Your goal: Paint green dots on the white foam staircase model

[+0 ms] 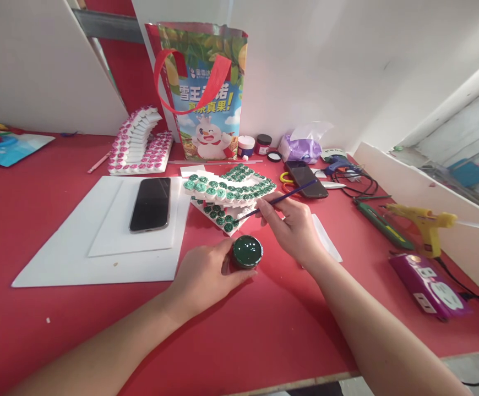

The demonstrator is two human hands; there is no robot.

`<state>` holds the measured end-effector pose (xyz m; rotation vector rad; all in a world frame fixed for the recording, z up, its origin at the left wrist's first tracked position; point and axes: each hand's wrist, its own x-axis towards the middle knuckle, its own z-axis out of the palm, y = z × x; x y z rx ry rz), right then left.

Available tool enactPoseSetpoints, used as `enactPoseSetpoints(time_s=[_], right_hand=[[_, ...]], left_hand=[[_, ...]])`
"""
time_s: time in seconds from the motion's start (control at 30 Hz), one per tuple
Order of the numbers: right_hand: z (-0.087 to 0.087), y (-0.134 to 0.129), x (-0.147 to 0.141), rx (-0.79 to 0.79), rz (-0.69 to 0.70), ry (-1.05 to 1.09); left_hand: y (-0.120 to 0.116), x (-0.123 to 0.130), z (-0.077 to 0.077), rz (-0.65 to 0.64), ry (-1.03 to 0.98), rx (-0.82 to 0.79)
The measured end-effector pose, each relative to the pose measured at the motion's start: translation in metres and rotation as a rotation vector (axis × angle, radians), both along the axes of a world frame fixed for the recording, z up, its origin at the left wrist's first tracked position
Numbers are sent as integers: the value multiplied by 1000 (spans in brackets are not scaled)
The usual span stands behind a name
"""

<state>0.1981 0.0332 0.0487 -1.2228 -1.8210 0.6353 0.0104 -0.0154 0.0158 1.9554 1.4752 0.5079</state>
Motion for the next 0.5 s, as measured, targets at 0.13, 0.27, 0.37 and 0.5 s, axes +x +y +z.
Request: enactPoseSetpoints(time_s=[0.13, 0.27, 0.37, 0.5], right_hand=[[1, 0, 0, 16, -31, 4], [-1, 1, -1, 23, 27, 23], [-2, 1, 0, 35, 5, -4], [-2, 0, 0, 47, -17, 6]], left_hand=[[0, 0, 0, 5, 8, -5], [-1, 0, 0, 3, 1, -14], [-1, 0, 0, 0, 6, -18], [-1, 0, 0, 4, 24, -24]])
